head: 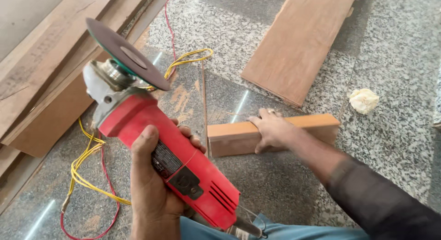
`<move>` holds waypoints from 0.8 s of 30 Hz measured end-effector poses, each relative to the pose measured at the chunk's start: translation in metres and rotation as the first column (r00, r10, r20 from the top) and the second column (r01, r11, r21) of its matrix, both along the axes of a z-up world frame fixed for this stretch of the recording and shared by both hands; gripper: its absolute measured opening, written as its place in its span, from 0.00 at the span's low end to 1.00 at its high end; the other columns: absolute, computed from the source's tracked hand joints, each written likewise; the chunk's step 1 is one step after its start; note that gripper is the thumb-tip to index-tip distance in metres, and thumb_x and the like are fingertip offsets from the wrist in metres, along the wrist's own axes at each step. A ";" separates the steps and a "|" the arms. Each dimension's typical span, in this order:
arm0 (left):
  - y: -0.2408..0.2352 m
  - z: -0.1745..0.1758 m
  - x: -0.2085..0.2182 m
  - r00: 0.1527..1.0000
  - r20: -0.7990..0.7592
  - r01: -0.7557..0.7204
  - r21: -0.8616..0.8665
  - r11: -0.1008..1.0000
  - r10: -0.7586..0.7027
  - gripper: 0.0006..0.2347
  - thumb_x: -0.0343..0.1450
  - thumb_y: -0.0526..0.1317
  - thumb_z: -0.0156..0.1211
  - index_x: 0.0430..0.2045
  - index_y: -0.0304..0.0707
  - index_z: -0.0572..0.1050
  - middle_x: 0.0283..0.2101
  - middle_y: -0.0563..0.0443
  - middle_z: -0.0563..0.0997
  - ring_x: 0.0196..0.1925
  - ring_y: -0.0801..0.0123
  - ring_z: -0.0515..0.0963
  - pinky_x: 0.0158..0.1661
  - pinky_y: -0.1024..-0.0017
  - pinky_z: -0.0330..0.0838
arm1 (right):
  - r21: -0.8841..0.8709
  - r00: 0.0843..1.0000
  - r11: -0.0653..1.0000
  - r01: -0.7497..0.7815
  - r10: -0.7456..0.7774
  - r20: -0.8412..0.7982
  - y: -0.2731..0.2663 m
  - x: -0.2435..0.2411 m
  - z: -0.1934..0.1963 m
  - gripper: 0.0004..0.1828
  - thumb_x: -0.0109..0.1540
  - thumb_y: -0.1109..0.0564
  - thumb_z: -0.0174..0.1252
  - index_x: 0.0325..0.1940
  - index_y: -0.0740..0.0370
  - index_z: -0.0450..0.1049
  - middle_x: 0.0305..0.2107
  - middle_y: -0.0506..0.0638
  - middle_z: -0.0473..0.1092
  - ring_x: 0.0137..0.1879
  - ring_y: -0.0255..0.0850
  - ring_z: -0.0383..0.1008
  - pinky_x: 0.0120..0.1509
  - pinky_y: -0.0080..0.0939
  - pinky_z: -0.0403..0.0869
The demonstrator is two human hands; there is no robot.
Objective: The person uses a red angle grinder with a green sanding disc to smooth the surfaces and edges of a small wooden plank. They hold the plank with one hand and move the tool along its length, then flip it to sand the other side and edges.
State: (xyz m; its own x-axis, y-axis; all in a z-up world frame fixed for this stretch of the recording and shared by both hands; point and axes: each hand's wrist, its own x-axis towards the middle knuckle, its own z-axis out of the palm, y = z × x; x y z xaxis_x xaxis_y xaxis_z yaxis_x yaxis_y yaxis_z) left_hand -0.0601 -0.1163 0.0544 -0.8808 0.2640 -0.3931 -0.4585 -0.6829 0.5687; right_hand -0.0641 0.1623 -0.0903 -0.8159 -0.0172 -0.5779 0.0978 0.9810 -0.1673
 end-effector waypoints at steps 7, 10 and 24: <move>-0.002 0.002 0.007 0.999 0.040 0.008 0.029 1.000 -0.009 0.18 0.68 0.46 0.64 0.45 0.33 0.72 0.34 0.43 0.81 0.34 0.57 0.83 0.35 0.60 0.82 | 0.178 0.873 0.962 -0.205 0.262 -0.412 0.016 0.098 -0.019 0.45 0.54 0.50 0.72 0.69 0.51 0.54 0.58 0.53 0.63 0.67 0.48 0.62 0.79 0.65 0.52; 0.000 0.006 0.011 0.998 -0.056 0.010 -0.036 0.999 -0.012 0.18 0.68 0.45 0.64 0.45 0.31 0.72 0.34 0.41 0.81 0.33 0.57 0.83 0.33 0.60 0.82 | 0.219 0.891 0.952 -0.212 0.280 -0.358 0.033 0.129 -0.019 0.46 0.54 0.51 0.70 0.71 0.48 0.55 0.53 0.52 0.64 0.62 0.50 0.68 0.73 0.61 0.59; 0.002 0.010 0.013 0.996 -0.092 0.007 -0.085 0.996 -0.015 0.18 0.68 0.44 0.64 0.45 0.29 0.72 0.34 0.40 0.81 0.31 0.58 0.84 0.31 0.61 0.82 | 0.297 0.978 0.954 -0.052 0.108 -0.177 0.029 0.132 -0.021 0.19 0.66 0.42 0.55 0.45 0.59 0.74 0.35 0.53 0.74 0.40 0.46 0.79 0.44 0.48 0.82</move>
State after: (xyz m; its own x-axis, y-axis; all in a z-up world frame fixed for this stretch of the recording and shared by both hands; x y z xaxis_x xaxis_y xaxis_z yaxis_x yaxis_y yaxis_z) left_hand -0.0471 -0.1146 0.0642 -0.9117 0.2431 -0.3311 -0.4082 -0.6262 0.6643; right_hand 0.0682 0.1911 -0.1115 -0.9133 0.0577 -0.4031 0.0113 0.9931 0.1167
